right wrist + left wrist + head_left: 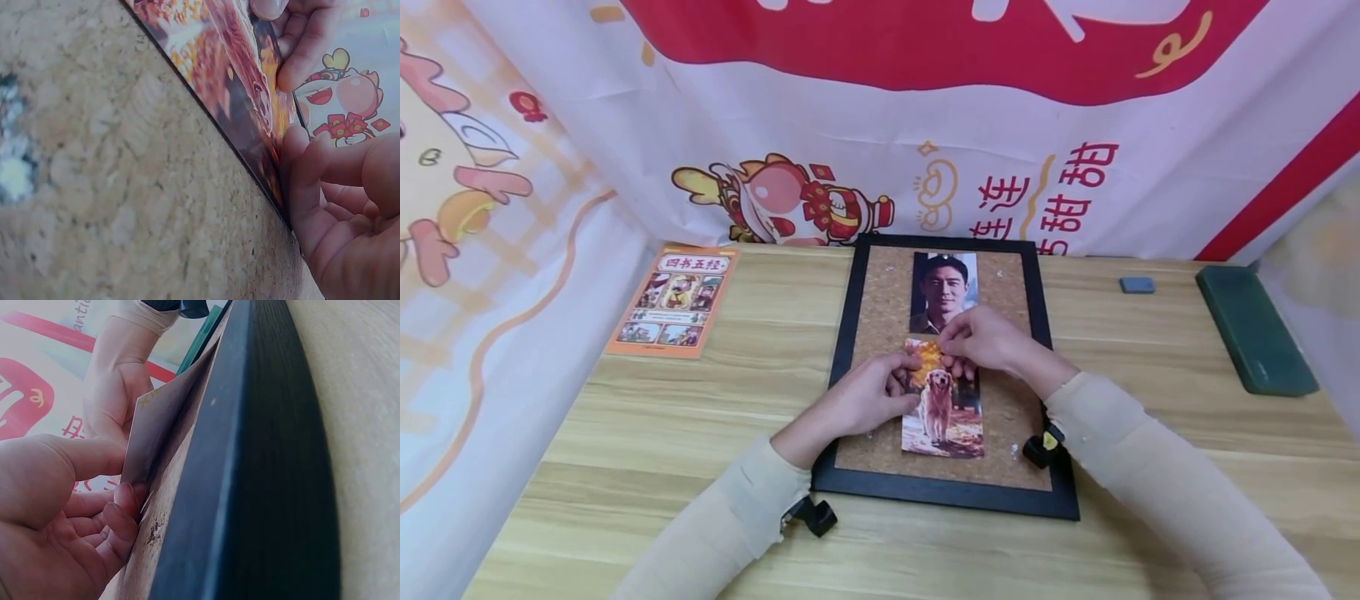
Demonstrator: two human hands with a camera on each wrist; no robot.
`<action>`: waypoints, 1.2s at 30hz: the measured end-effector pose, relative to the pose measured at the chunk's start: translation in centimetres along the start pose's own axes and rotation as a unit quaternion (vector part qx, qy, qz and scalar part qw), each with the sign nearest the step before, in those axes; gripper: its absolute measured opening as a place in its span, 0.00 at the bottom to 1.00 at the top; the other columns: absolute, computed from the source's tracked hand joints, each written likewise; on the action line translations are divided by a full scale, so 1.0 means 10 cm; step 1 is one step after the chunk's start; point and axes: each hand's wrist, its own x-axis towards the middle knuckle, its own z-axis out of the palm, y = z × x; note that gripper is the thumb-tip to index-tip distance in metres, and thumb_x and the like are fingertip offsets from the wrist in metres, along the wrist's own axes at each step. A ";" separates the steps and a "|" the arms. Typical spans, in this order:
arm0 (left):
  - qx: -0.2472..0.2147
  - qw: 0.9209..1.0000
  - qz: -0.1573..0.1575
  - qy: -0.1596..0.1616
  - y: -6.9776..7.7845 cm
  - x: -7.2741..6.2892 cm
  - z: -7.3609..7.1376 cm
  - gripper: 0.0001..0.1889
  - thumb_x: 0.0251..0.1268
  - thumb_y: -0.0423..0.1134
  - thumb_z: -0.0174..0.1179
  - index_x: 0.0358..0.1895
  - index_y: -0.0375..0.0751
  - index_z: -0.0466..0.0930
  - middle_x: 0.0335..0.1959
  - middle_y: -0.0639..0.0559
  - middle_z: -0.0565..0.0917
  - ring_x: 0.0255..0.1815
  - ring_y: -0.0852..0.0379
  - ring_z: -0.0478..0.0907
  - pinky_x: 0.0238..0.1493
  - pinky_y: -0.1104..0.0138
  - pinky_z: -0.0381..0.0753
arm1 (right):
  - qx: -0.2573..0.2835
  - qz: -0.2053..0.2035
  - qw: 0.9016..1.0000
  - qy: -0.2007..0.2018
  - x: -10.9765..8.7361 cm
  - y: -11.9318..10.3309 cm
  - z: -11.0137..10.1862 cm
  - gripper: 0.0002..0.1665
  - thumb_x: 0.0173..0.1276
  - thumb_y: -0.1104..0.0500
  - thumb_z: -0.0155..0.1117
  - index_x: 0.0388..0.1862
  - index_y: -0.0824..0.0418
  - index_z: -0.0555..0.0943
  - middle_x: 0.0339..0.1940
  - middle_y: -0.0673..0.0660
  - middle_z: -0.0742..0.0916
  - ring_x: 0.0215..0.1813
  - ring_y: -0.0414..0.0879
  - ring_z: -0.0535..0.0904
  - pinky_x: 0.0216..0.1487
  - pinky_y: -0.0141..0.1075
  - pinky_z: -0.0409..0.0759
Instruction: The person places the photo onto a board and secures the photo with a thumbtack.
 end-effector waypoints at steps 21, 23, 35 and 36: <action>-0.002 1.000 -0.005 0.001 0.01 0.03 0.02 0.25 0.73 0.37 0.70 0.71 0.38 0.80 0.40 0.52 0.85 0.34 0.62 0.80 0.34 0.70 0.79 | -0.013 0.030 0.999 -0.006 0.03 -0.05 -0.03 0.10 0.82 0.66 0.57 0.50 0.71 0.84 0.30 0.58 0.90 0.25 0.43 0.84 0.27 0.34 0.85; 0.000 1.000 -0.001 0.003 0.01 0.04 0.03 0.25 0.73 0.37 0.70 0.71 0.38 0.80 0.38 0.52 0.85 0.33 0.62 0.80 0.33 0.70 0.78 | -0.033 0.035 0.999 0.001 0.02 -0.06 -0.03 0.09 0.82 0.66 0.58 0.48 0.70 0.84 0.29 0.58 0.90 0.24 0.43 0.84 0.27 0.35 0.85; 0.048 0.999 0.006 0.012 -0.10 0.10 0.07 0.26 0.72 0.42 0.72 0.69 0.40 0.81 0.32 0.55 0.80 0.28 0.60 0.74 0.29 0.68 0.71 | -0.064 0.070 0.995 0.015 0.02 0.01 -0.03 0.10 0.81 0.57 0.66 0.45 0.65 0.81 0.16 0.53 0.84 0.14 0.42 0.79 0.17 0.35 0.78; 0.053 0.999 0.007 0.012 -0.16 0.12 0.08 0.26 0.72 0.43 0.72 0.69 0.42 0.81 0.32 0.56 0.80 0.28 0.60 0.74 0.28 0.68 0.72 | -0.065 0.071 0.995 0.015 0.03 0.01 -0.03 0.10 0.81 0.57 0.66 0.45 0.65 0.81 0.16 0.53 0.84 0.14 0.42 0.79 0.17 0.35 0.78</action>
